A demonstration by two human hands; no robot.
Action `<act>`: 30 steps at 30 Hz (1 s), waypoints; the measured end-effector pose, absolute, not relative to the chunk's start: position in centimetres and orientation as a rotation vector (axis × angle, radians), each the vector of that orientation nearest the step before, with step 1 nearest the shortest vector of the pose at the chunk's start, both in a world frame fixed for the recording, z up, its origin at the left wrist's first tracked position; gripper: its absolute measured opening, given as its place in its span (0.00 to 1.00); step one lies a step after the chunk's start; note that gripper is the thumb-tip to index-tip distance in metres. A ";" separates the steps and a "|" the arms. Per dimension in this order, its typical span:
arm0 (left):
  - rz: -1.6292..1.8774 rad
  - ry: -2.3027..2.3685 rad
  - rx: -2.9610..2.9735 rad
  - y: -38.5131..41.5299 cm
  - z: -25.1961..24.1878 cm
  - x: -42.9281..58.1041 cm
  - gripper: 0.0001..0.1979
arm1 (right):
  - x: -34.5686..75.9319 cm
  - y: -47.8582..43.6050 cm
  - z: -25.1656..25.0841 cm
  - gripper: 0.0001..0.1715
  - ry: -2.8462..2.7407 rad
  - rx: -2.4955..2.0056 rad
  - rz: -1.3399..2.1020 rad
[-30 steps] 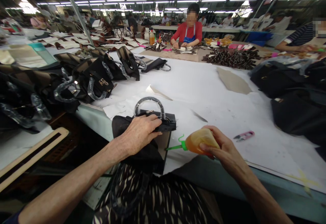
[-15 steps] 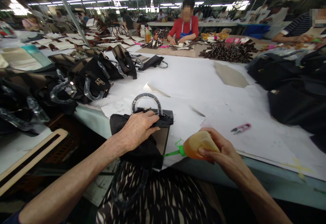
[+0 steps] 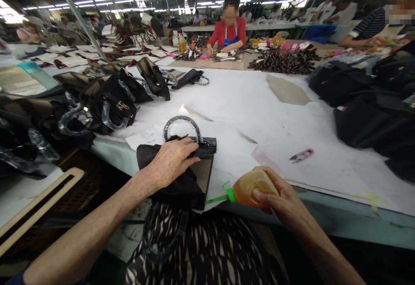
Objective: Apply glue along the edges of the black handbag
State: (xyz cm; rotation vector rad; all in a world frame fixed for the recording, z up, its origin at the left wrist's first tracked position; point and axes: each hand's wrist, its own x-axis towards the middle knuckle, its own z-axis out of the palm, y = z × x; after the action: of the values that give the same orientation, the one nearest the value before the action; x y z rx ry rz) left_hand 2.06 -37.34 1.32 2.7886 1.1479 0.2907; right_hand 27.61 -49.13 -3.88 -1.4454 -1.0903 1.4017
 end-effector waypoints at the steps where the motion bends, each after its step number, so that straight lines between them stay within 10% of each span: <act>1: 0.290 1.146 2.785 -37.3 1.4 2.1 0.07 | 27.5 -49.3 -3.9 0.25 -1.064 -1.438 1.410; 30: 0.342 1.145 2.773 -36.8 2.4 2.3 0.07 | 25.0 -52.1 -5.6 0.26 -0.483 -1.410 1.422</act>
State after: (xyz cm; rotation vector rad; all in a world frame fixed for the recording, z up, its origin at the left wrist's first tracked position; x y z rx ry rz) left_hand 2.30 -36.77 2.37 2.7728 1.1447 0.3416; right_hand 25.04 -52.05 -5.59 -1.4099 -0.4830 1.4221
